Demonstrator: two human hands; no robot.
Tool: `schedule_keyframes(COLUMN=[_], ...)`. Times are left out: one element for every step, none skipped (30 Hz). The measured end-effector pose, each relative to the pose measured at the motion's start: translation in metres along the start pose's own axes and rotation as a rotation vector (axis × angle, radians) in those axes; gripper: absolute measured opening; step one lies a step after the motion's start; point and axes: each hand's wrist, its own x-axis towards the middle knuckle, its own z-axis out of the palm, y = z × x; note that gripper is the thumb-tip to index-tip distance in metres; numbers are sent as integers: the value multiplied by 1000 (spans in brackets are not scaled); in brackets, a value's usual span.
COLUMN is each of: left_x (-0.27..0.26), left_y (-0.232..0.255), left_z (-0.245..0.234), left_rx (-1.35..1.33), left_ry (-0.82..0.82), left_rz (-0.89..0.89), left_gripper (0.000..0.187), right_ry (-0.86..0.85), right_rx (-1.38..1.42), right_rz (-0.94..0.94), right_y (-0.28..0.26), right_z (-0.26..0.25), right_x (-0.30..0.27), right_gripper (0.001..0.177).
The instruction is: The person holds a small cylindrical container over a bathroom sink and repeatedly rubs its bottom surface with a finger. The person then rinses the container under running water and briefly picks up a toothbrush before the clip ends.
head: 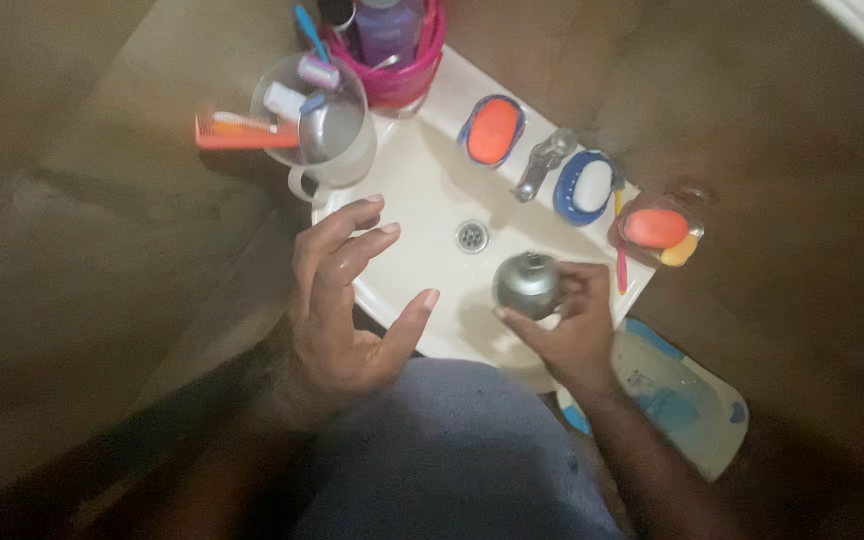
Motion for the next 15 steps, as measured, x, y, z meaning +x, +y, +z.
schedule_keyframes(left_x=[-5, -9, -10, -11, -11, -12, -15, -18, -22, -27, -29, -30, -36, -42, -44], left_y=[0, 1, 0, 1, 1, 0, -2, -6, -9, -12, -17, -23, -25, -28, -34], left_z=[2, 5, 8, 11, 13, 14, 16, 19, 22, 24, 28, 33, 35, 38, 43], left_rx=[-29, -57, -88, -104, -115, -126, -113, -99, -90, -85, -74, -63, -73, -83, -92], left_ry=[-7, -14, -14, -11, -8, -4, -8, -12, -22, -46, -54, -62, -57, -52, -42], left_rz=[-64, -127, -176, -182, -187, -192, -192, -192, -199, -225, -241, -258, -291, -324, -341], left_gripper=[64, 63, 62, 61, 61, 60, 60, 59, 59, 58, 57, 56, 54, 53, 51], right_ry=[40, 78, 102, 125, 148, 18, -122, -153, -185, -162, -142, -123, -85, -48, -2], right_rx=[33, 67, 95, 124, 156, -34, -225, -339, -452, -416, -380, -344, -249, -153, -56], right_rz=[-151, -302, -293, -284, -277, -218, -157, 62, 291, 259, 209, 159, 97, 35, -40], right_y=[-2, -4, -4, -4, -1, 4, 13, 24, 32, 39, 44, 49, 53, 56, 59], right_z=[-5, -12, -20, -28, -30, -30, -25, -15, -8, -6, -7, -9, -11, -16, -20], right_x=[0, 0, 4, 9, 13, 18, 22, 22, 19, 11, 11, 13, 7, 2, 3], right_gripper=[83, 84, 84, 85, 85, 82, 80, 80, 80, 84, 87, 91, 86, 82, 77])
